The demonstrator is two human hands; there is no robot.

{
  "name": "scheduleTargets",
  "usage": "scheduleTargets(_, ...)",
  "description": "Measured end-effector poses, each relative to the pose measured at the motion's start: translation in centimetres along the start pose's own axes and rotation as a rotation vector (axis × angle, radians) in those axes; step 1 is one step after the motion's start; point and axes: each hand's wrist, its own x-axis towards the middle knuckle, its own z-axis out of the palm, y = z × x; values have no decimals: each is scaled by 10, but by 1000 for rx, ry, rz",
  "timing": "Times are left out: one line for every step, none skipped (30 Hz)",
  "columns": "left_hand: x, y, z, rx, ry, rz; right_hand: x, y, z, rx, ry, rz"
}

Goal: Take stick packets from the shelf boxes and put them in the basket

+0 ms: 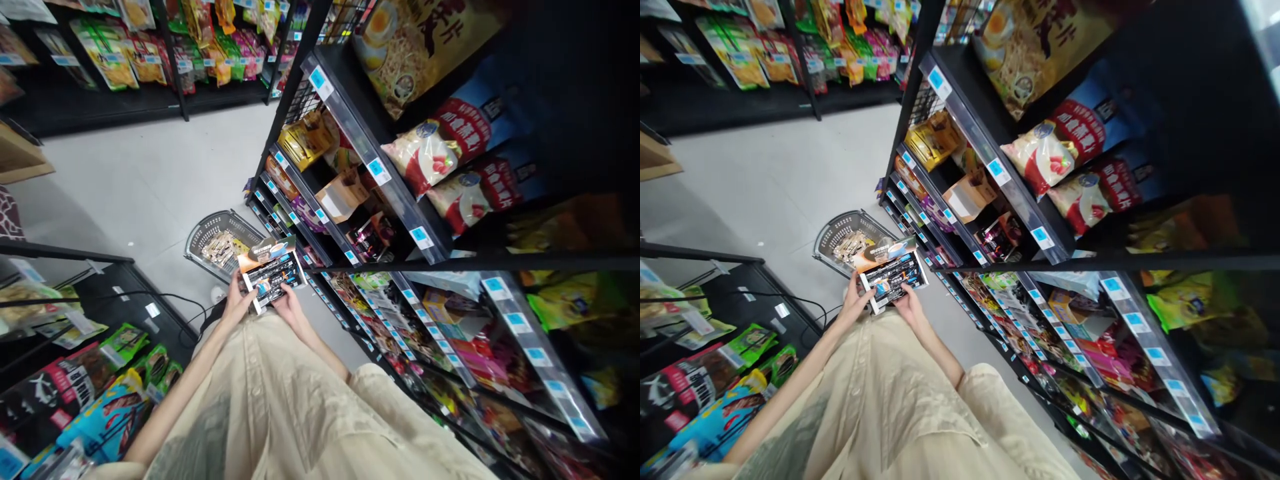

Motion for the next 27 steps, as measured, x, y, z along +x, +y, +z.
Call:
scheduleTargets(2,0,4,7,0,-10,2,-4,-1,9,2,3)
scheduleTargets(4,0,8,14,-3,-24,4,-8,-3,14,7,9)
scheduleTargets(5,0,13,23,-8,-43,5,-12,-6,13,13,20)
scheduleTargets(6,-1,17,36,-17,-64,7,-16,-9,6,18,32)
scheduleTargets(7,-2,22,52,-26,-84,8,-19,-14,-4,23,44)
scheduleTargets(7,-3,26,70,-36,-102,9,-22,-19,-14,24,55)
scheduleTargets(6,-5,30,83,-46,-120,11,-24,-25,-21,24,63)
scheduleTargets(6,-7,34,89,-51,-138,12,-25,-32,-26,24,68)
scheduleTargets(5,-11,39,82,-54,-158,14,-26,-40,-30,27,70)
scheduleTargets(5,-16,43,62,-52,-179,17,-26,-49,-33,30,74)
scheduleTargets(5,-21,48,32,-49,-203,20,-26,-58,-36,35,81)
scheduleTargets(5,-28,53,-4,-45,-226,24,-25,-68,-39,44,92)
scheduleTargets(6,-36,57,-39,-41,-249,29,-24,-78,-43,55,106)
scheduleTargets(8,-45,61,-68,-35,-273,35,-24,-88,-47,69,122)
scheduleTargets(10,-55,65,-88,-30,-297,42,-24,-99,-52,86,134)
scheduleTargets(13,-65,69,-98,-23,-321,50,-25,-110,-61,103,139)
scheduleTargets(17,-75,72,-100,-18,-344,59,-26,-121,-75,118,139)
scheduleTargets(22,-86,76,-96,-11,-365,69,-28,-131,-93,127,135)
scheduleTargets(27,-96,80,-88,-5,-383,79,-31,-142,-112,129,134)
scheduleTargets(33,-106,84,-79,-3,-400,89,-33,-152,-132,126,137)
scheduleTargets(40,-116,88,-71,-6,-418,100,-36,-162,-148,119,147)
scheduleTargets(46,-125,93,-67,-10,-435,111,-39,-172,-160,111,161)
scheduleTargets(53,-134,97,-68,-13,-449,121,-41,-181,-167,104,177)
scheduleTargets(61,-143,102,-72,-15,-462,132,-42,-191,-170,100,190)
scheduleTargets(68,-151,107,-79,-15,-472,143,-43,-200,-170,101,201)
scheduleTargets(75,-160,111,-87,-12,-478,153,-43,-208,-169,108,209)
scheduleTargets(82,-168,115,-94,-13,-480,163,-42,-217,-166,118,218)
